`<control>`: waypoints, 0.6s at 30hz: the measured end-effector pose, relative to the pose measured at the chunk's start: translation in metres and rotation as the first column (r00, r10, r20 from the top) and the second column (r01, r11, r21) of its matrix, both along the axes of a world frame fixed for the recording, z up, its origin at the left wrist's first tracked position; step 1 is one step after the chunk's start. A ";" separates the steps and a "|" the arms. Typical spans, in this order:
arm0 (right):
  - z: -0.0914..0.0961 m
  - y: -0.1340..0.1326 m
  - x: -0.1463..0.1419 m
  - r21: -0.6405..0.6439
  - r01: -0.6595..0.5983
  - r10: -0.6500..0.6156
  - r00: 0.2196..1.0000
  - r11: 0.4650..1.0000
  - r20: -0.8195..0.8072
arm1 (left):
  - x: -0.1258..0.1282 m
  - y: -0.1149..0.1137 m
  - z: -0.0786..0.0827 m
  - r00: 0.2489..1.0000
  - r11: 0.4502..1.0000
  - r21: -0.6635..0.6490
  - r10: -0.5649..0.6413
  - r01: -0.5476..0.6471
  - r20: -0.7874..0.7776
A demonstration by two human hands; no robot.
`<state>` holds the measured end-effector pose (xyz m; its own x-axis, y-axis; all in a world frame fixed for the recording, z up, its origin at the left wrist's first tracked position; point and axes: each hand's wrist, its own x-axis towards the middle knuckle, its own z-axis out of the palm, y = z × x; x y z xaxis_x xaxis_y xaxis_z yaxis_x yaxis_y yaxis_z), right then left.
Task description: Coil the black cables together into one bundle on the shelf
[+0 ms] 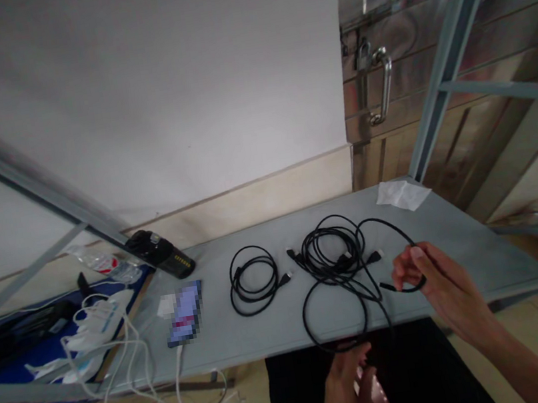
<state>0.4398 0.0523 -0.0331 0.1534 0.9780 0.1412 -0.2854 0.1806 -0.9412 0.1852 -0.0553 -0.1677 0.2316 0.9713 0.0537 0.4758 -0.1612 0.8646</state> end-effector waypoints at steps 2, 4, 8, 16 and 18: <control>-0.001 0.000 0.002 0.002 -0.001 0.001 1.000 1.000 0.011 | -0.005 0.002 0.000 1.000 1.000 0.028 0.011 -0.011 -0.004; -0.002 -0.001 0.001 -0.001 0.007 -0.007 1.000 1.000 0.020 | -0.007 0.003 -0.004 1.000 1.000 0.025 0.018 -0.018 -0.001; -0.006 -0.001 -0.005 -0.003 0.019 -0.018 0.998 1.000 0.063 | 0.003 0.001 -0.024 0.999 0.992 -0.120 0.028 -0.024 0.024; -0.015 -0.003 0.011 -0.017 0.097 -0.090 0.970 0.995 0.226 | 0.013 -0.003 -0.009 0.995 0.944 -0.328 0.023 0.010 0.099; -0.012 -0.004 0.026 0.022 0.176 -0.176 0.954 0.984 0.241 | -0.014 -0.006 0.016 0.977 0.915 -0.402 0.110 -0.027 0.184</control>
